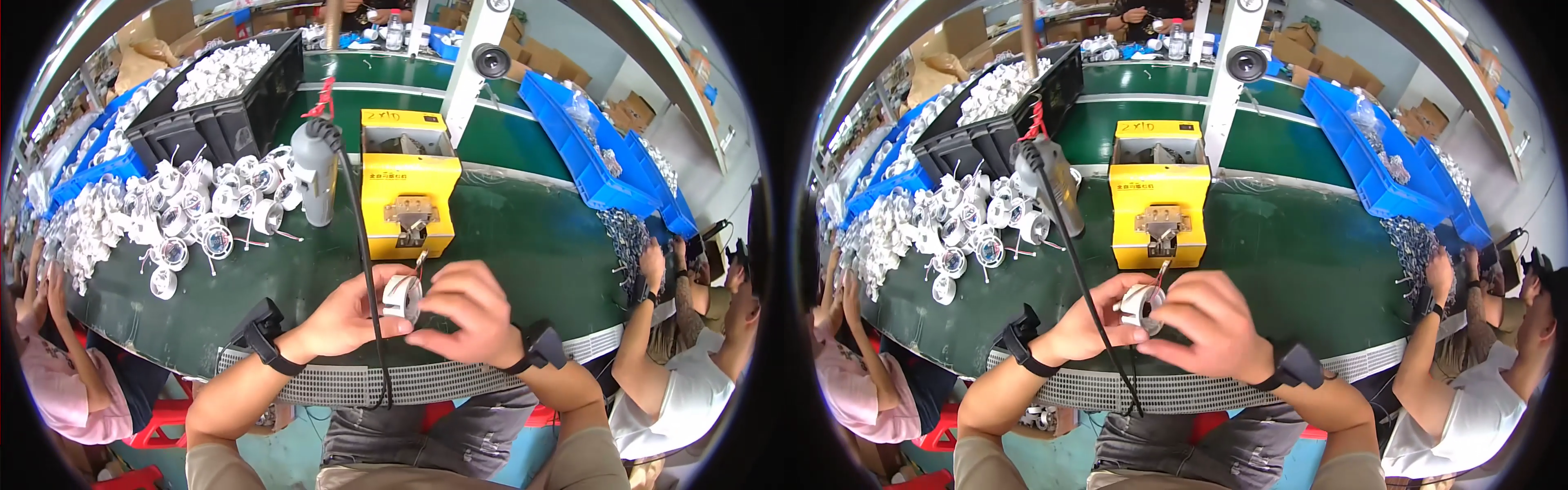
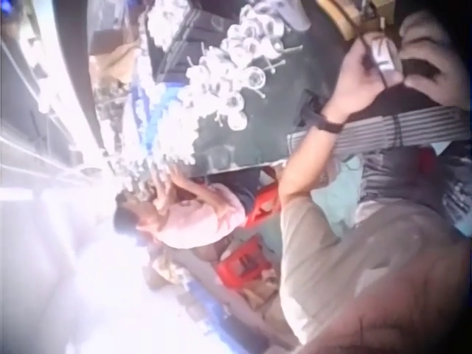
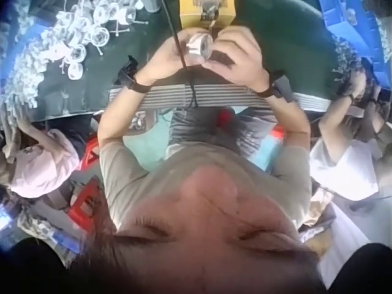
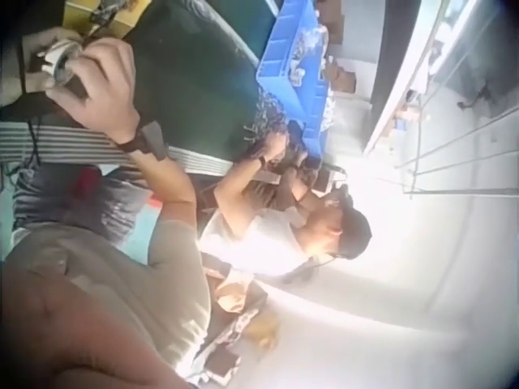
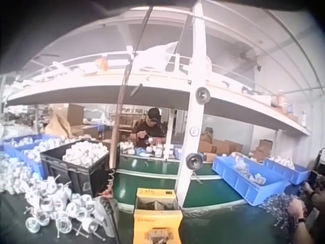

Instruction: Assembling LED light bulb components using an electric screwdriver at a factory workbench.

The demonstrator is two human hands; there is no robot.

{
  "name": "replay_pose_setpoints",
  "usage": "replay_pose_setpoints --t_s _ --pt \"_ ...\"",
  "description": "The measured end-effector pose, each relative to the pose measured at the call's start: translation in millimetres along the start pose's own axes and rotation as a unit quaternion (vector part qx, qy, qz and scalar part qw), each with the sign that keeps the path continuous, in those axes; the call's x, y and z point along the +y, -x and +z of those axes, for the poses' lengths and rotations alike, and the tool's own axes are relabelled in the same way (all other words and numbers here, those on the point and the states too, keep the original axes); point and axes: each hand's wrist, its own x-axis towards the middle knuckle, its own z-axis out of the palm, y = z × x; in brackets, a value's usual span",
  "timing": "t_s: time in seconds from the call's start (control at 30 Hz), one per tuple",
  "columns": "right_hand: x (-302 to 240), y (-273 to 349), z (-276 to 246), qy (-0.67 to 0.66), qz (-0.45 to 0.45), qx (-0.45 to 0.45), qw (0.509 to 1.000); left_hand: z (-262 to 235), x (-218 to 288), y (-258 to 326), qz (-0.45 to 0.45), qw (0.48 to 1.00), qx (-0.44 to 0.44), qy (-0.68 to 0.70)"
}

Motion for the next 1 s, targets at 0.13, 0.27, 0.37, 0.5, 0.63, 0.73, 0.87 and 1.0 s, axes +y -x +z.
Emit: replay_pose_setpoints --t_s 0.13,0.27,0.37,0.5,0.63,0.73,0.87,1.0 --pt "15.9 -10.0 -4.6 -0.067 0.120 -0.038 0.990 -1.9 3.8 3.6 -0.010 0.999 0.005 -0.035" --pt "29.6 0.9 -2.5 -0.143 0.207 -0.161 0.954 -1.6 2.7 5.2 0.003 0.990 -0.012 -0.140" --pt "30.1 12.1 0.4 -0.225 0.298 -0.171 0.912 -0.4 3.2 1.2 0.026 0.985 0.011 -0.168" --pt "32.3 23.7 4.9 -0.409 0.417 -0.147 0.798 -2.4 0.4 1.9 0.057 0.960 0.054 -0.269" --pt "35.3 24.6 5.9 -0.466 0.461 -0.125 0.744 -4.1 3.1 1.9 0.053 0.961 0.051 -0.268" --pt "32.1 22.9 2.2 -0.416 0.443 -0.090 0.789 -6.1 6.3 2.2 -0.003 0.982 0.056 -0.182" --pt "29.1 24.4 3.1 -0.375 0.321 -0.096 0.864 -9.7 7.1 0.6 -0.048 0.997 0.045 0.042" --pt "24.9 26.1 12.2 -0.266 0.247 -0.108 0.926 -13.5 6.4 -1.3 -0.103 0.975 0.043 0.191"
